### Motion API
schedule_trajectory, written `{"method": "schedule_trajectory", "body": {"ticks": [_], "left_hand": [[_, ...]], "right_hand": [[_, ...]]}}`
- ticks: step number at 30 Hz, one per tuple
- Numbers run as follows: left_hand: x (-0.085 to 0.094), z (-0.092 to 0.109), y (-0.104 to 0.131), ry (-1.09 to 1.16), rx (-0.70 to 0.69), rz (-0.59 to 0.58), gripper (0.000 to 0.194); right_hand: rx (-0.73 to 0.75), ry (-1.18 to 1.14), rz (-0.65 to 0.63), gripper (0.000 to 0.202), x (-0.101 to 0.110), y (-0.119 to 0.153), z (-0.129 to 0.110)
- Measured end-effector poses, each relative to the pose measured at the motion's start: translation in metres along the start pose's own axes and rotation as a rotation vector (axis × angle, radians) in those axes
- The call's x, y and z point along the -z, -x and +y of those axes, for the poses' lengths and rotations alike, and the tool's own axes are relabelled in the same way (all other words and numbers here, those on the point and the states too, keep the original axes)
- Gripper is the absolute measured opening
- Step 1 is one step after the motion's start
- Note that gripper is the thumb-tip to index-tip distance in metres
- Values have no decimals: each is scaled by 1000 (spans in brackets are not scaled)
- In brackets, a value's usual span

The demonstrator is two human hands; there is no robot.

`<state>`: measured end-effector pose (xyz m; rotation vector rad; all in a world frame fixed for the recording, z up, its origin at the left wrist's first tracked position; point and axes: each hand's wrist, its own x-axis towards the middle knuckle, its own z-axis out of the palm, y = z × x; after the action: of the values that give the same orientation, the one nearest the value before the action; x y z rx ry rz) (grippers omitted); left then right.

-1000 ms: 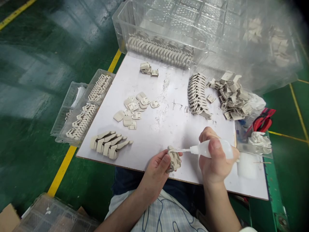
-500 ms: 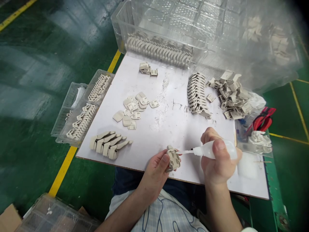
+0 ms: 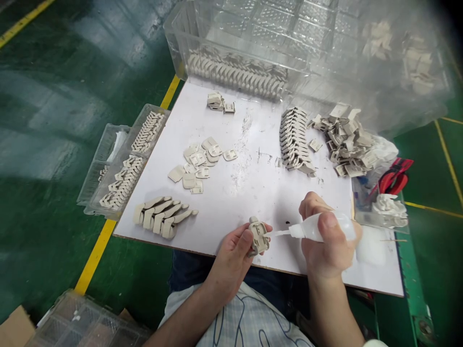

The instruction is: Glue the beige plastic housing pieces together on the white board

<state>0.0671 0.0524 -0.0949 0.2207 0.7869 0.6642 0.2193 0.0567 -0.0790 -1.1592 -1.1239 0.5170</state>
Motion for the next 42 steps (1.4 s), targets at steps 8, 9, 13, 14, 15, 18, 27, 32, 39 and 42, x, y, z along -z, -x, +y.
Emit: {"method": "schedule_trajectory", "body": {"ticks": [8,9,13,14,15,18,27,32,39,42], "left_hand": [[-2,0,0,-1,-2,12,53],[-1,0,0,-1,-2,13,52],[0,-1,0,-4,-5,5,51],[1,-1,0,-6,-4,4,52],[1,-1,0,-10,0,4,52],[2,-2,1,-14,3,8,52],[0,-1,1,-21,0,10,53],[0,1,1,-27,-1,6,57],[1,2,4,6,-25,-28,60],[8,3,7,28,-26,-48,63]], "right_hand": [[30,-10,-73,47,-2,3,-3],[32,-10,-77,47,-2,3,-3],[10,2,-62,47,1,3,0],[6,4,-49,47,2,3,0],[5,7,-35,47,3,2,0],[15,14,-18,46,6,1,0],[10,33,-28,47,7,3,1],[-153,-64,94,54,13,-3,3],[-520,135,-88,40,14,-18,12],[-457,405,-242,27,-1,-27,20]]}}
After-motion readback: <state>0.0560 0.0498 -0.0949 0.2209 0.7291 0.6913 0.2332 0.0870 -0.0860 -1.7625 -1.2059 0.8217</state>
